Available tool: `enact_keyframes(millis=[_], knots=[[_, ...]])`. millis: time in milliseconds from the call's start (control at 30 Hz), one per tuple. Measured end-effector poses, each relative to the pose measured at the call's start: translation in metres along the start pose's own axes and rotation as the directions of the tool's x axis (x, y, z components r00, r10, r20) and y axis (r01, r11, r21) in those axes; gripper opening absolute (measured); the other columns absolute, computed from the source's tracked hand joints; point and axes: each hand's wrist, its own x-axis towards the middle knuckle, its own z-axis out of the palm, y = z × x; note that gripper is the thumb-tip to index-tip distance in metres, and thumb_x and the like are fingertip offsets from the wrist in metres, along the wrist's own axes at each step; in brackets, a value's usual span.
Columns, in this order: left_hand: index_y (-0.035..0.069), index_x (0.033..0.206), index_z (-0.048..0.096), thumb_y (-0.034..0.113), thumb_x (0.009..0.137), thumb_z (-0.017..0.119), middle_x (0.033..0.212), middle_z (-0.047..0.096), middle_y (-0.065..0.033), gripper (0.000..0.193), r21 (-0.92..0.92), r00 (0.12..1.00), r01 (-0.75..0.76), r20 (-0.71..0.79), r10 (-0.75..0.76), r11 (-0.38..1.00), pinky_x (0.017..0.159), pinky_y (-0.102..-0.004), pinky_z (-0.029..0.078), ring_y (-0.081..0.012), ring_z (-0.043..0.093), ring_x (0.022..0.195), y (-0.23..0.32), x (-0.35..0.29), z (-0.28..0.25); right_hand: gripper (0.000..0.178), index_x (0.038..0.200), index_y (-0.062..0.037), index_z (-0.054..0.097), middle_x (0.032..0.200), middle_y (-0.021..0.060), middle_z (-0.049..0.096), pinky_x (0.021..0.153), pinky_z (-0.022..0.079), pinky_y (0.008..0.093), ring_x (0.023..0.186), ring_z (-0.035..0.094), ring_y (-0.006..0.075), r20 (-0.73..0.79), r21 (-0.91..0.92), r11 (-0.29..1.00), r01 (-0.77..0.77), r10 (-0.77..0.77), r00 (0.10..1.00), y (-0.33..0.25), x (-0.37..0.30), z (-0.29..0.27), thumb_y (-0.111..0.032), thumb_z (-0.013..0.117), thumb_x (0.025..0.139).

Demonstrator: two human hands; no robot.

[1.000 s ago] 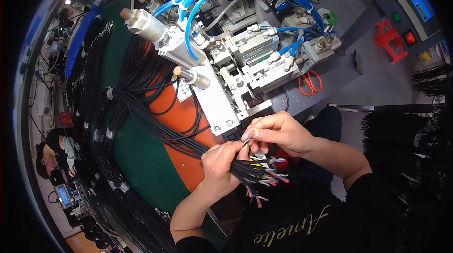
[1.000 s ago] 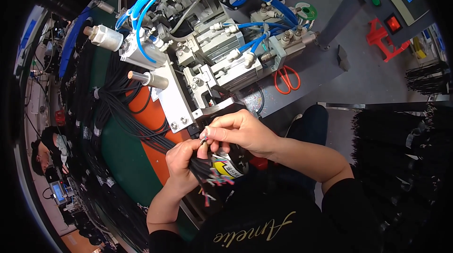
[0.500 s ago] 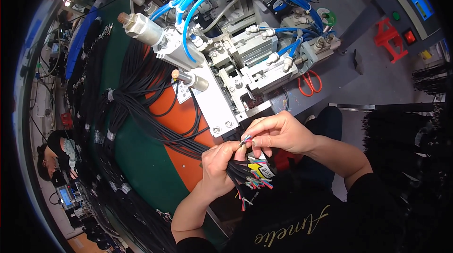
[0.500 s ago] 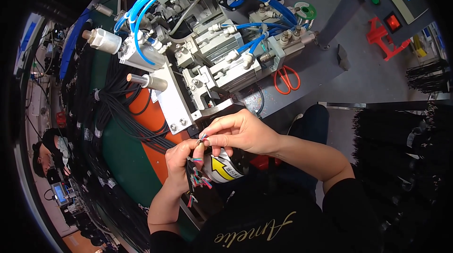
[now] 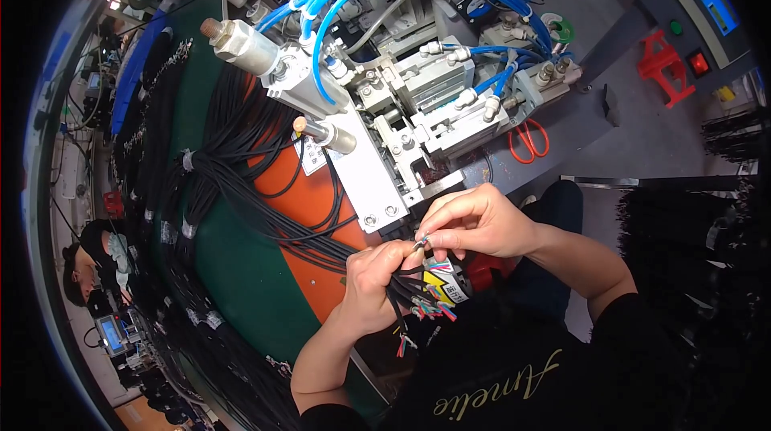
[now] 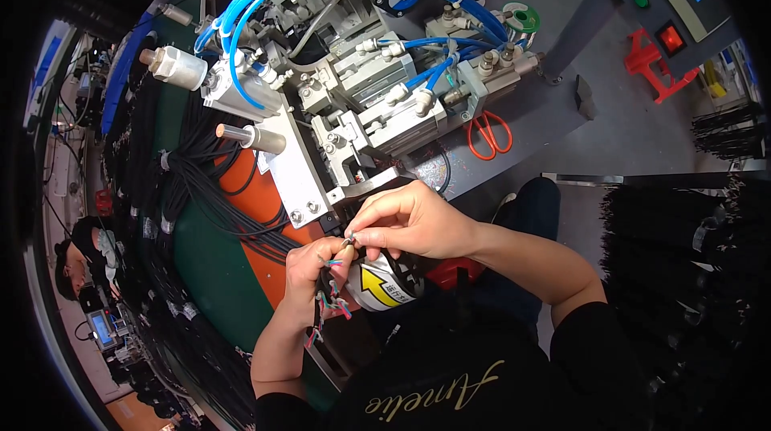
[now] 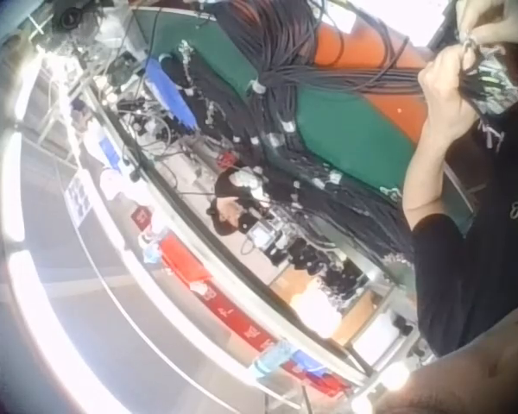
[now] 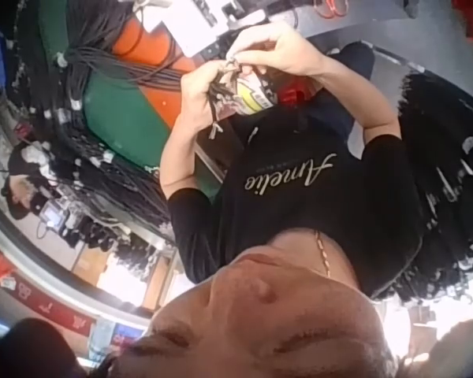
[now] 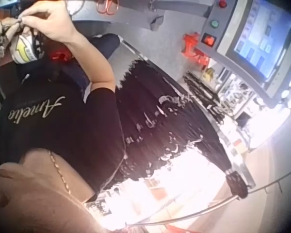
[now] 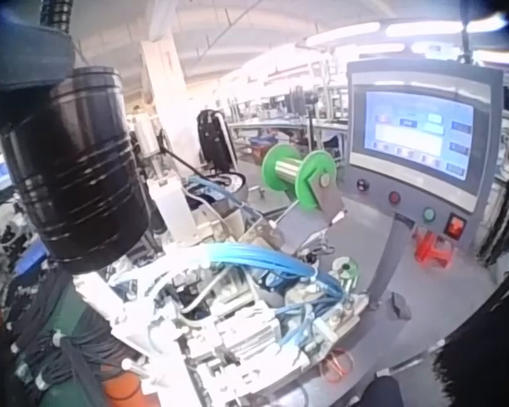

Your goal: Assembling and processing electrical wiring bundles using an industrial machine and hanging the finished harnesses.

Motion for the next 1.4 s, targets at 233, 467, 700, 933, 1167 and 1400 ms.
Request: enact_keyframes(millis=[233, 467, 700, 933, 1167, 1400], knots=[[0.003, 0.096, 0.063, 0.008, 0.072, 0.075, 0.073, 0.059, -0.0087, 0.027, 0.529, 0.999, -0.045, 0.025, 0.037, 0.848, 0.06, -0.034, 0.048, -0.0277, 0.06, 0.062, 0.012, -0.01, 0.013, 0.009, 0.078, -0.0001, 0.063, 0.076, 0.0071, 0.06, 0.049, 0.047, 0.0314, 0.058, 0.061, 0.0182, 0.153, -0.961, 0.16, 0.224, -0.367, 0.918, -0.007, -0.005, 0.011, -0.007, 0.069, 0.079], [0.0, 0.115, 0.064, 0.001, 0.064, 0.067, 0.092, 0.056, -0.0098, 0.051, 0.552, 1.0, -0.012, 0.005, 0.012, 0.834, 0.067, -0.0354, 0.048, -0.0251, 0.059, 0.075, 0.012, -0.008, 0.011, 0.012, 0.075, -0.0029, 0.055, 0.071, 0.0092, 0.051, 0.05, 0.048, 0.0371, 0.059, 0.059, 0.027, 0.114, -0.981, 0.106, 0.164, -0.37, 0.922, -0.001, -0.005, 0.01, -0.009, 0.064, 0.079], [-0.001, 0.118, 0.063, 0.003, 0.067, 0.065, 0.09, 0.054, -0.0092, 0.051, 0.537, 1.0, -0.018, 0.005, 0.019, 0.843, 0.067, -0.0347, 0.048, -0.0245, 0.058, 0.075, 0.012, -0.007, 0.011, 0.011, 0.076, -0.0037, 0.055, 0.074, 0.0094, 0.052, 0.05, 0.048, 0.0375, 0.059, 0.06, 0.0261, 0.113, -0.974, 0.132, 0.185, -0.426, 0.898, 0.008, -0.005, 0.01, -0.009, 0.064, 0.08], [-0.002, 0.119, 0.062, 0.006, 0.074, 0.061, 0.085, 0.051, -0.008, 0.045, 0.65, 0.99, -0.13, 0.128, 0.06, 0.749, 0.063, -0.0334, 0.046, -0.0219, 0.055, 0.072, 0.02, 0.0, 0.009, 0.011, 0.084, -0.0015, 0.061, 0.076, 0.0077, 0.055, 0.049, 0.048, 0.035, 0.056, 0.06, 0.0239, 0.167, -0.986, -0.034, 0.166, -0.347, 0.923, 0.0, -0.006, 0.013, -0.008, 0.068, 0.078], [-0.003, 0.119, 0.062, 0.006, 0.075, 0.059, 0.084, 0.05, -0.007, 0.045, 0.691, 0.983, -0.161, 0.175, 0.053, 0.705, 0.063, -0.0325, 0.045, -0.0205, 0.054, 0.071, 0.018, 0.004, 0.009, 0.011, 0.084, -0.0021, 0.062, 0.075, 0.007, 0.058, 0.045, 0.047, 0.0326, 0.053, 0.061, 0.023, 0.149, -0.979, 0.041, 0.197, -0.51, 0.847, 0.003, -0.002, 0.01, -0.009, 0.068, 0.079], [-0.002, 0.118, 0.063, 0.007, 0.075, 0.059, 0.085, 0.051, -0.0073, 0.045, 0.679, 0.985, -0.163, 0.153, 0.079, 0.716, 0.063, -0.0331, 0.045, -0.0205, 0.055, 0.072, 0.016, 0.004, 0.009, 0.011, 0.084, -0.0035, 0.062, 0.079, 0.0078, 0.063, 0.048, 0.049, 0.0346, 0.057, 0.063, 0.025, 0.111, -0.985, 0.078, 0.154, -0.397, 0.911, 0.004, -0.005, 0.008, -0.011, 0.068, 0.08]])
